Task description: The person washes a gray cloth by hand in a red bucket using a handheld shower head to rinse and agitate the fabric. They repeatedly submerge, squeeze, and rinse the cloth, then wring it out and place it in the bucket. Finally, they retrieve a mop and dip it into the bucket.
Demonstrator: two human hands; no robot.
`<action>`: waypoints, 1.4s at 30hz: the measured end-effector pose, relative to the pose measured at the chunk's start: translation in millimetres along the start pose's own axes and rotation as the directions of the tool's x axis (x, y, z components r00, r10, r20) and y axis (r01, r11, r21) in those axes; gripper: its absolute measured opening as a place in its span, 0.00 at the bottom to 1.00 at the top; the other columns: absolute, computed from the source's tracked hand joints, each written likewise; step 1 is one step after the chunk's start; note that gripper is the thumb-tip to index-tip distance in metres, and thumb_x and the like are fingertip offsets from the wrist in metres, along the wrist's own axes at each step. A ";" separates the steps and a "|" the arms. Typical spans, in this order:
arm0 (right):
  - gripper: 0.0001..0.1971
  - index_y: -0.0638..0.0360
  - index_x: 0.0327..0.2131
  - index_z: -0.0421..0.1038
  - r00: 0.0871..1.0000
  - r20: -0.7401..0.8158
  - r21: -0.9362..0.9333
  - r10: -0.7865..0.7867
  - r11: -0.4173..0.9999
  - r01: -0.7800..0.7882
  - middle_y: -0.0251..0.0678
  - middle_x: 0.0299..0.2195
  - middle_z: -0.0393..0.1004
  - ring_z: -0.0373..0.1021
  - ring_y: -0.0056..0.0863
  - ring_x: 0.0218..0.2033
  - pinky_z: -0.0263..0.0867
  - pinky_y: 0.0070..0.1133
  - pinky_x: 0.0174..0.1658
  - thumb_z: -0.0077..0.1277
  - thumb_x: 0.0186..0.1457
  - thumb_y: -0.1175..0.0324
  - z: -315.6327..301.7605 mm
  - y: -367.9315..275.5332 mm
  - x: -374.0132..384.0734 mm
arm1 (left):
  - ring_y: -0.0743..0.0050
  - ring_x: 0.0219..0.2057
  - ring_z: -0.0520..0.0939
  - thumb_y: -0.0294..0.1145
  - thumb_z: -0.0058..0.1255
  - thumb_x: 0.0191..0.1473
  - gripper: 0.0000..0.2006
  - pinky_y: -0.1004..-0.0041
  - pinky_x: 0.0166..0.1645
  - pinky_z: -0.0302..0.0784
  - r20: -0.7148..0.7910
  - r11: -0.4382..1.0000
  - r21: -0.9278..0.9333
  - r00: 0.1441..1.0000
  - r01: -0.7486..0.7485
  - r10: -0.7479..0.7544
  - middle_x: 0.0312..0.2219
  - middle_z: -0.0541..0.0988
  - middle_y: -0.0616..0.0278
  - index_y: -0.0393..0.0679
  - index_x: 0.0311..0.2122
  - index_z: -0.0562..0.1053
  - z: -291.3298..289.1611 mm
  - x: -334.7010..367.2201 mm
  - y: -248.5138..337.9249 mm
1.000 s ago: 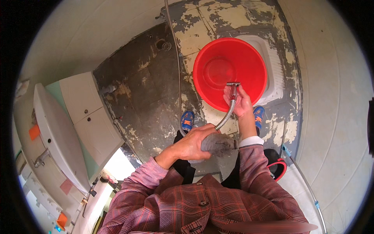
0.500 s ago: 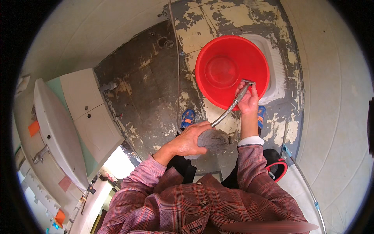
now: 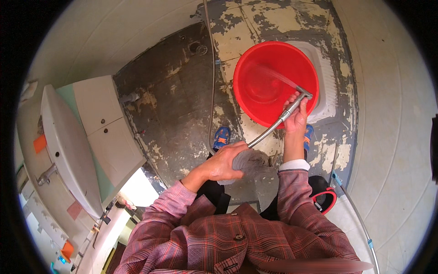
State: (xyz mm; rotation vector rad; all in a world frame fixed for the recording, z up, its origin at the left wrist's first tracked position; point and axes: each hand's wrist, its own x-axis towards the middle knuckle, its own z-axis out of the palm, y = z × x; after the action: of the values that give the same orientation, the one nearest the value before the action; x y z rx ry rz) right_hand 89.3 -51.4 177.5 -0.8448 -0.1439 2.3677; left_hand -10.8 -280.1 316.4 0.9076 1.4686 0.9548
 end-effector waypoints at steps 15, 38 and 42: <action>0.17 0.59 0.38 0.64 0.978 -0.198 -0.103 -0.065 0.994 0.046 0.34 0.30 0.67 0.64 0.26 0.32 0.64 0.24 0.37 0.49 0.51 0.56 -25.9 11.7 -58.0 | 0.64 0.44 0.70 0.30 0.55 0.32 0.31 0.71 0.52 0.61 0.141 0.957 -0.251 0.984 0.145 -0.112 0.40 0.71 0.56 0.35 0.47 0.63 -4.0 -14.3 -21.6; 0.17 0.56 0.40 0.63 0.981 -0.100 0.226 -0.167 0.956 0.186 0.31 0.28 0.63 0.60 0.19 0.27 0.61 0.17 0.32 0.47 0.52 0.57 -38.7 -63.6 -96.0 | 0.72 0.31 0.77 0.25 0.49 0.45 0.14 0.73 0.37 0.73 -0.487 0.809 -0.558 0.862 -0.185 -0.139 0.33 0.75 0.61 0.36 0.40 0.69 -39.3 199.5 -9.6; 0.17 0.57 0.40 0.64 0.976 -0.131 0.237 -0.173 0.950 0.201 0.31 0.28 0.64 0.60 0.19 0.26 0.61 0.18 0.31 0.47 0.52 0.57 -32.7 -84.2 -93.2 | 0.74 0.32 0.76 0.23 0.48 0.45 0.15 0.74 0.36 0.73 -0.503 0.918 -0.289 0.859 -0.271 0.095 0.34 0.75 0.61 0.35 0.42 0.68 -15.3 251.8 55.9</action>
State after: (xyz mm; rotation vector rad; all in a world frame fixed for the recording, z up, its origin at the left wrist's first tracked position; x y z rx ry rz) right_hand 209.0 -41.1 226.5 -0.7983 0.1127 2.1023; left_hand -48.7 -28.0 274.6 0.5707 1.5597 1.6228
